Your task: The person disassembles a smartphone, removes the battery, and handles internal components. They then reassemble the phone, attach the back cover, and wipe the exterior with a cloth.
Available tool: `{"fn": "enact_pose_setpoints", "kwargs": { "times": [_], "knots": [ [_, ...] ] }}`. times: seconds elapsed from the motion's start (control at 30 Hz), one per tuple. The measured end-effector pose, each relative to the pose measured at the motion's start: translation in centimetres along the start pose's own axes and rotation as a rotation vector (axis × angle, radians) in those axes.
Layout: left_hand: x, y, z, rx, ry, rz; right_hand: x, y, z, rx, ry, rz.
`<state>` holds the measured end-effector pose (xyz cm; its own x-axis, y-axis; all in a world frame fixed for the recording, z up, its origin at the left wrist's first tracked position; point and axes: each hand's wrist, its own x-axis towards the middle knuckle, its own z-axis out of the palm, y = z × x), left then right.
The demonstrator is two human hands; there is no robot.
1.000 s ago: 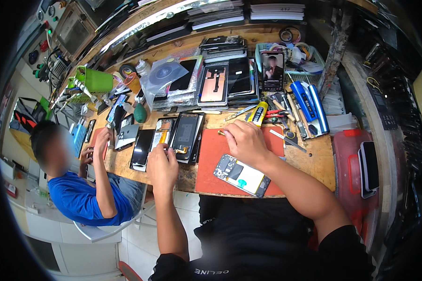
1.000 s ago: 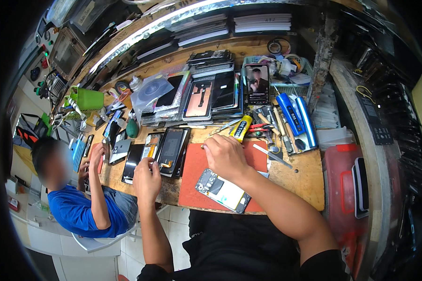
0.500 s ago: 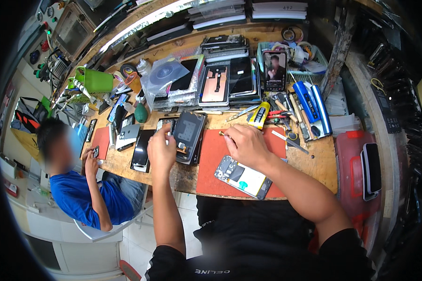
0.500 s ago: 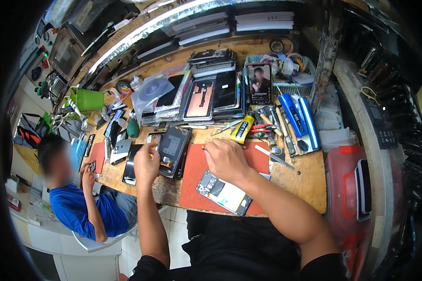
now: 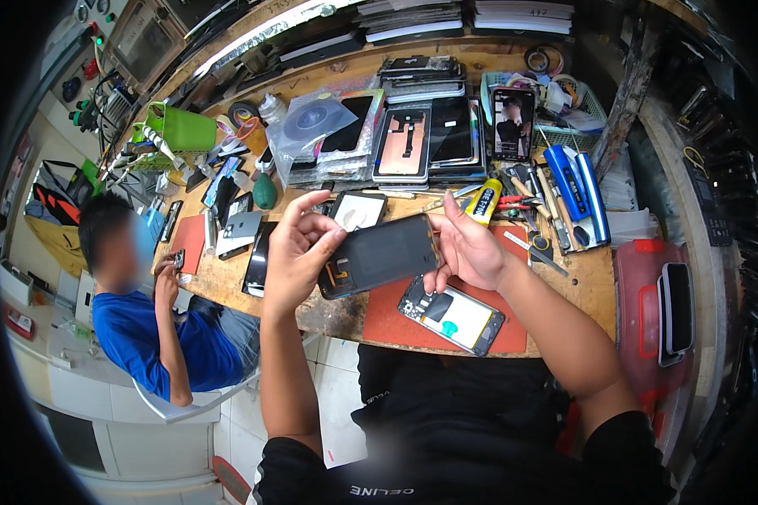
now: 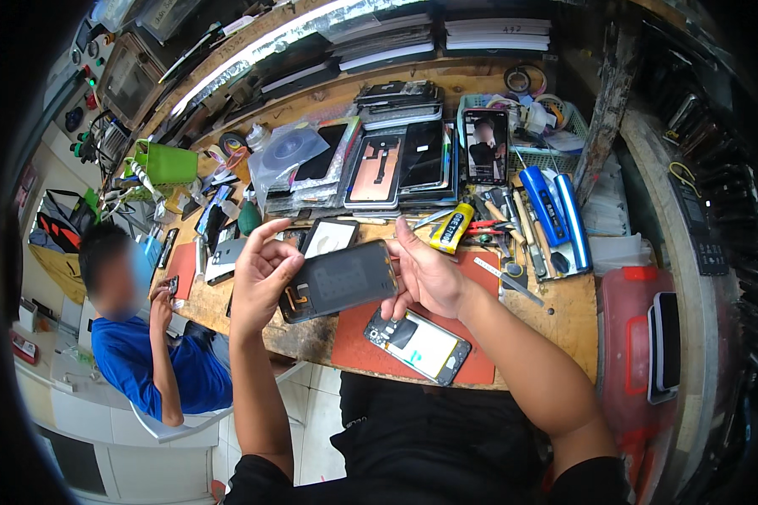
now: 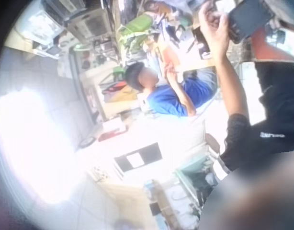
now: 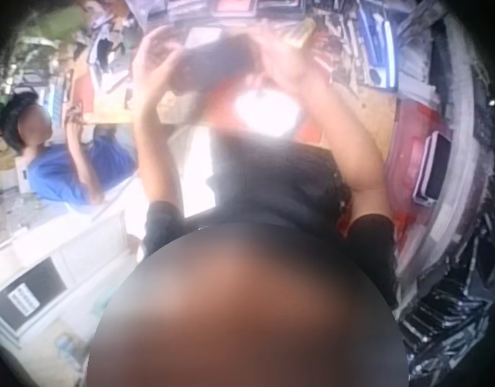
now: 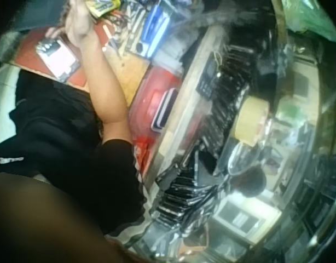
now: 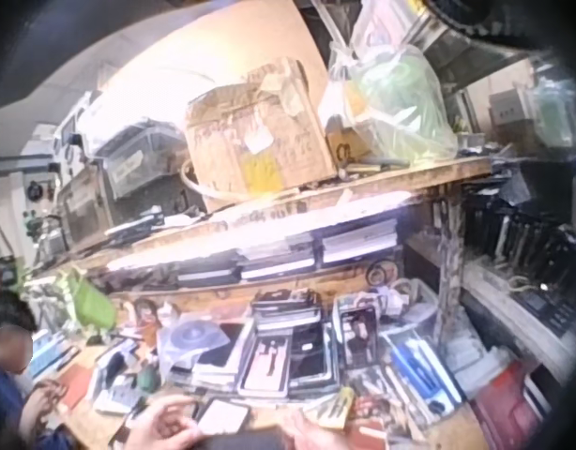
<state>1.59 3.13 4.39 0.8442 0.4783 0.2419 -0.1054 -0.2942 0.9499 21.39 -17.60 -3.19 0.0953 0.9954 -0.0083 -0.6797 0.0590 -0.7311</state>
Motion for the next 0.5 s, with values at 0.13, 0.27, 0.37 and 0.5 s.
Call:
{"fn": "enact_pose_setpoints", "kwargs": {
  "times": [0.13,0.27,0.37,0.5],
  "knots": [
    [0.1,-0.9,0.8,-0.009,0.044,-0.117,0.0,0.0,0.0,-0.027,0.098,-0.035],
    [-0.1,-1.6,1.0,-0.282,0.194,-0.177,0.1,-0.1,-0.4,0.016,0.234,-0.111],
    [-0.6,-2.1,1.3,-0.423,0.183,-0.141,0.1,-0.5,-0.7,0.04,0.272,-0.139],
    [-1.7,-2.2,1.9,-0.32,0.243,-0.173,0.0,-0.8,-0.5,0.038,0.273,-0.142]
  ]
}}
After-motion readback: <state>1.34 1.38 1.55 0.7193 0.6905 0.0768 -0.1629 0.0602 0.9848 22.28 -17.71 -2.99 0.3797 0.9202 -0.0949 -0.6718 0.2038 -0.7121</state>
